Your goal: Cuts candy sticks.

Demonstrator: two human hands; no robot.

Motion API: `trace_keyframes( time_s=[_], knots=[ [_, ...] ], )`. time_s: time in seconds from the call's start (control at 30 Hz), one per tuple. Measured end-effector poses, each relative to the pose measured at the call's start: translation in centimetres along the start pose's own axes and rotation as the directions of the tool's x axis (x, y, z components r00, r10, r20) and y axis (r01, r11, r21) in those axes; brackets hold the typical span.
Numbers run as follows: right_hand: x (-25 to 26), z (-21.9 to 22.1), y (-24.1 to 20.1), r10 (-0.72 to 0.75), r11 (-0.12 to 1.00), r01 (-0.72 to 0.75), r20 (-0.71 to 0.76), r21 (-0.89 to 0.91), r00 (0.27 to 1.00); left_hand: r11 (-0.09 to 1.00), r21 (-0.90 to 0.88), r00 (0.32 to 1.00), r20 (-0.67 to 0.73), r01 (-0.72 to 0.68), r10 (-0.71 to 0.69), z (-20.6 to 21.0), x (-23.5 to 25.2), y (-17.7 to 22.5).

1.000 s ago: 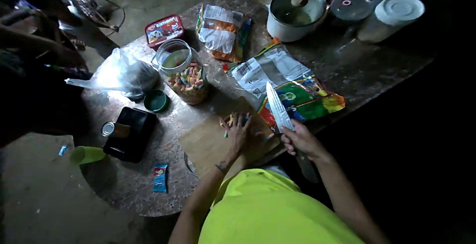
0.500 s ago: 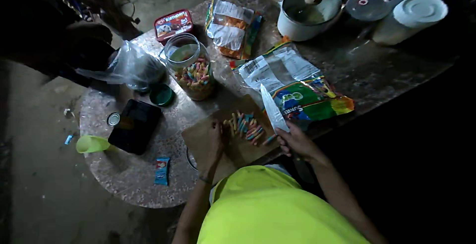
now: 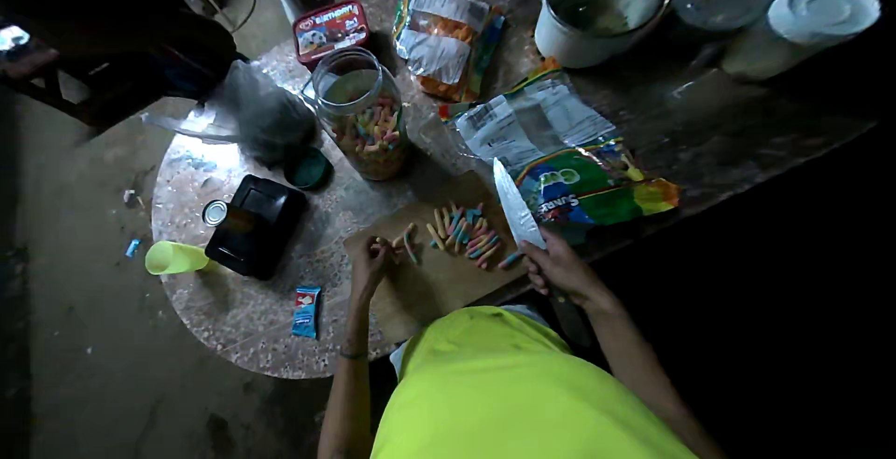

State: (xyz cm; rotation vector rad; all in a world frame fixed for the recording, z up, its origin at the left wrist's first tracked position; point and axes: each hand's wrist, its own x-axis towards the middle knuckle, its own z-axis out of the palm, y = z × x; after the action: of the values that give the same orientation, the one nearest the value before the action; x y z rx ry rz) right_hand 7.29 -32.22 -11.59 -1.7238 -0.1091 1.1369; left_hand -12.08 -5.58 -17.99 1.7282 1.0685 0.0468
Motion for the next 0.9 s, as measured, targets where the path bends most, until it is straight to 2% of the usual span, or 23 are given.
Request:
trace_keyframes(
  time_s=[0.1, 0.2, 0.33, 0.4, 0.47, 0.57, 0.7, 0.9],
  knots=[
    [0.1, 0.2, 0.0, 0.014, 1.0, -0.014, 0.007, -0.015, 1.0, 0.995, -0.085, 0.998, 0.039, 0.046, -0.043, -1.1, -0.5, -1.4],
    [0.3, 0.5, -0.1, 0.011, 1.0, -0.011, 0.023, -0.024, 1.0, 0.999, -0.033, 0.999, -0.045, 0.016, -0.018, -1.2, -1.2, -1.7],
    [0.8, 1.0, 0.3, -0.02, 0.999, 0.022, 0.065, -0.031, 0.998, 0.975, 0.15, 0.967, -0.175, -0.163, 0.188, -0.1, -0.2, -0.9],
    [0.8, 1.4, 0.2, -0.016, 0.999, 0.019, 0.079, -0.044, 0.997, 0.933, 0.239, 0.94, -0.149, -0.268, 0.308, 0.2, 0.9, 0.1],
    [0.8, 1.7, 0.3, -0.011, 0.999, 0.015, 0.083, -0.046, 0.997, 0.905, 0.288, 0.933, -0.083, -0.314, 0.35, 0.7, 2.6, 0.5],
    [0.7, 1.9, 0.5, 0.001, 0.999, 0.003, 0.079, -0.044, 0.997, 0.89, 0.358, 0.957, 0.035, -0.281, 0.288, 1.5, 3.6, 0.8],
    [0.1, 1.9, 0.8, 0.021, 1.0, -0.02, 0.06, -0.012, 0.998, 0.875, 0.399, 0.962, 0.106, -0.274, 0.253, 2.2, 2.9, 0.8],
    [0.0, 2.0, 1.4, 0.03, 1.0, -0.03, 0.049, 0.006, 0.998, 0.928, 0.317, 0.981, 0.091, -0.194, 0.173, 1.8, 0.9, 0.1]
  ],
)
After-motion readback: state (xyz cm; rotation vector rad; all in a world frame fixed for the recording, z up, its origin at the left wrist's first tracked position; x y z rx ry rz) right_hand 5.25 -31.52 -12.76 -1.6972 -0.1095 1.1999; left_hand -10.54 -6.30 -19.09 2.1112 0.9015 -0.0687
